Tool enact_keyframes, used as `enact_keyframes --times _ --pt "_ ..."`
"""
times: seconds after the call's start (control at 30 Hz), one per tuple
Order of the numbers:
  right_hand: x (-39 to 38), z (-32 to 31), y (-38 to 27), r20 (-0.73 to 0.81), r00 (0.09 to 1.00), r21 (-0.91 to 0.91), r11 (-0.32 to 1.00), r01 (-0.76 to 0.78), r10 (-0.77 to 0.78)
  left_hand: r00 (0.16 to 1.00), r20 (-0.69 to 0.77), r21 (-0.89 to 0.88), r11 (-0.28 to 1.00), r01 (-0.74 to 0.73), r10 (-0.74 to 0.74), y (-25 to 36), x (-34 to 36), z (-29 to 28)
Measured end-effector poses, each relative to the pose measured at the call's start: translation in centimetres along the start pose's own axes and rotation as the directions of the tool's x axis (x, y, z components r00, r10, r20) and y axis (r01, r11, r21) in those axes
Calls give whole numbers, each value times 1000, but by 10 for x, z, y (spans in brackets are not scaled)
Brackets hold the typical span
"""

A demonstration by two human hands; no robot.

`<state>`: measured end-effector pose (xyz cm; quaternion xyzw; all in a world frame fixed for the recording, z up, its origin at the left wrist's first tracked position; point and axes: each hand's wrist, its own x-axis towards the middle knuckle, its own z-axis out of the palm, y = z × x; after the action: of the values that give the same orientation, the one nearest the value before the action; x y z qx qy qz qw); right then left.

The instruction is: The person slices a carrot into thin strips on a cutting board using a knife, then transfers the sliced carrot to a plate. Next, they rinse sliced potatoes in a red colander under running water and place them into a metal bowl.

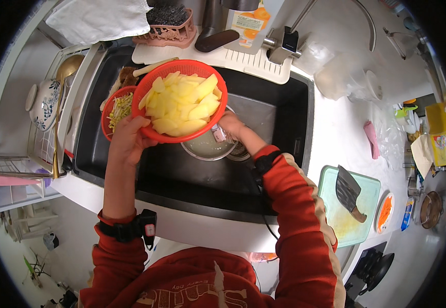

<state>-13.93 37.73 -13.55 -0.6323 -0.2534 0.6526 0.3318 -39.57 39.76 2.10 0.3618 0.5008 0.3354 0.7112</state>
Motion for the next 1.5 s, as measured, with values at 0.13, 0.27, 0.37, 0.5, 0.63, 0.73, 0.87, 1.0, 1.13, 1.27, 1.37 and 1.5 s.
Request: enact_keyframes --times 0.13,0.27,0.37,0.5,0.63,0.73,0.87,1.0,1.13,1.27,1.37,1.5 --pt "-22 -14 -6 27 1000 264 964 2 -10 1000 -2 1 1000 -14 14 -1 -3 -4" --pt "-35 -26 -6 145 989 467 881 -77 9 1000 -17 10 1000 -16 16 -2 -8 -6" --pt "-37 -32 1 238 970 484 872 -72 -52 1000 -24 -4 1000 0 0 -3 -11 -8" --pt "-35 -36 12 211 973 372 928 8 -93 1000 -9 -32 999 -7 7 -6 -12 -14" --pt "-32 -35 16 83 991 303 950 71 -101 1000 -11 -21 1000 -12 11 -8 -14 -20" --pt "-33 -34 16 42 981 121 976 183 -189 999 -35 -12 1000 -25 25 -11 -18 -22" --pt "-35 -35 14 -38 970 64 968 242 -239 1000 -30 -21 1000 -11 10 -13 -20 -26" --pt "-41 -38 12 -116 974 152 966 210 -193 999 -46 -39 999 -6 4 -14 -21 -28" --pt "-50 -39 14 -62 983 275 944 183 -173 997 -73 -51 999 -6 2 -14 -23 -29" --pt "-44 -34 17 -64 981 325 926 194 -183 996 -91 -41 999 1 -4 -11 -24 -28" --pt "-30 -28 19 -166 970 117 973 197 -177 998 -68 -43 999 -20 17 -9 -24 -28" --pt "-16 -32 20 -207 946 111 954 277 -250 997 -74 -57 998 -34 29 -8 -24 -27"
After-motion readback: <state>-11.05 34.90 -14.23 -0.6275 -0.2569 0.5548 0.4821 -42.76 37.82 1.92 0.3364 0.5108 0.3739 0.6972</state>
